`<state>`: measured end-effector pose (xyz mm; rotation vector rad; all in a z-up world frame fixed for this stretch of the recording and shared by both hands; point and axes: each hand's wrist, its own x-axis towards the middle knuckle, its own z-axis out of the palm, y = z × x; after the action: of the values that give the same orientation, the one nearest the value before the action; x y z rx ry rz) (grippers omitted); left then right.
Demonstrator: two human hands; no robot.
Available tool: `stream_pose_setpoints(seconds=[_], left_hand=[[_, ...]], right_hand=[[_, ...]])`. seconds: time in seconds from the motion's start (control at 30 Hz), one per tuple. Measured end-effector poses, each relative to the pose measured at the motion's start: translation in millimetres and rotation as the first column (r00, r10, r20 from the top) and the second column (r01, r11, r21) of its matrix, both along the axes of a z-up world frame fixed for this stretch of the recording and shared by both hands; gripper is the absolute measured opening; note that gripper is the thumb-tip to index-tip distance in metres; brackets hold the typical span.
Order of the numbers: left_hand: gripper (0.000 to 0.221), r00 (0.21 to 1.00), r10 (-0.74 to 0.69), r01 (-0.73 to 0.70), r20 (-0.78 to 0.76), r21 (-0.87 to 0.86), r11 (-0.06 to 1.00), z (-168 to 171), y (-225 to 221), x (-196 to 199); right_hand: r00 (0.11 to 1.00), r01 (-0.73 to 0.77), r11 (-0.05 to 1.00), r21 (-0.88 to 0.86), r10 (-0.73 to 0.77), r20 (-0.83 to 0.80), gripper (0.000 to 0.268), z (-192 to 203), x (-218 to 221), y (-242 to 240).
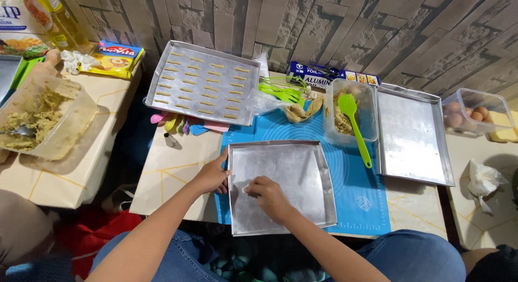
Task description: Greasing a baking tray by hand and then piping cookie dough onto it using a piping bag.
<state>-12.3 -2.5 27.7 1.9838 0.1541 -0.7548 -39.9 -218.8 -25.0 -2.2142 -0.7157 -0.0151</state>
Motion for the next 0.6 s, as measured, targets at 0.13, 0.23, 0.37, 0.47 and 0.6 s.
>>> stream_pose_setpoints(seconds=[0.13,0.23,0.37,0.47,0.6], left_hand=[[0.068,0.999,0.027,-0.028,0.033,0.022,0.999,-15,-3,-1],[0.068,0.997,0.062,-0.065,0.041,0.057,0.996,-20,-2,-5],[0.066,0.996,0.071,-0.074,0.063,0.049,0.996,3,-6,-14],[0.065,0.996,0.071,-0.073,0.063,0.040,0.996,-14,-2,-10],[0.064,0.992,0.111,-0.110,0.066,-0.009,0.994,-18,-4,-11]], right_hand=[[0.998,-0.054,0.995,-0.084,0.053,-0.013,0.011,8,-17,-16],[0.964,-0.197,0.977,-0.078,0.179,-0.196,0.006,-6,0,-24],[0.980,0.061,0.998,0.001,-0.059,-0.193,0.008,-19,31,0],[0.993,0.075,0.997,-0.009,-0.076,-0.086,0.012,-14,25,20],[0.999,-0.049,0.997,-0.053,0.048,-0.020,0.016,-5,1,24]])
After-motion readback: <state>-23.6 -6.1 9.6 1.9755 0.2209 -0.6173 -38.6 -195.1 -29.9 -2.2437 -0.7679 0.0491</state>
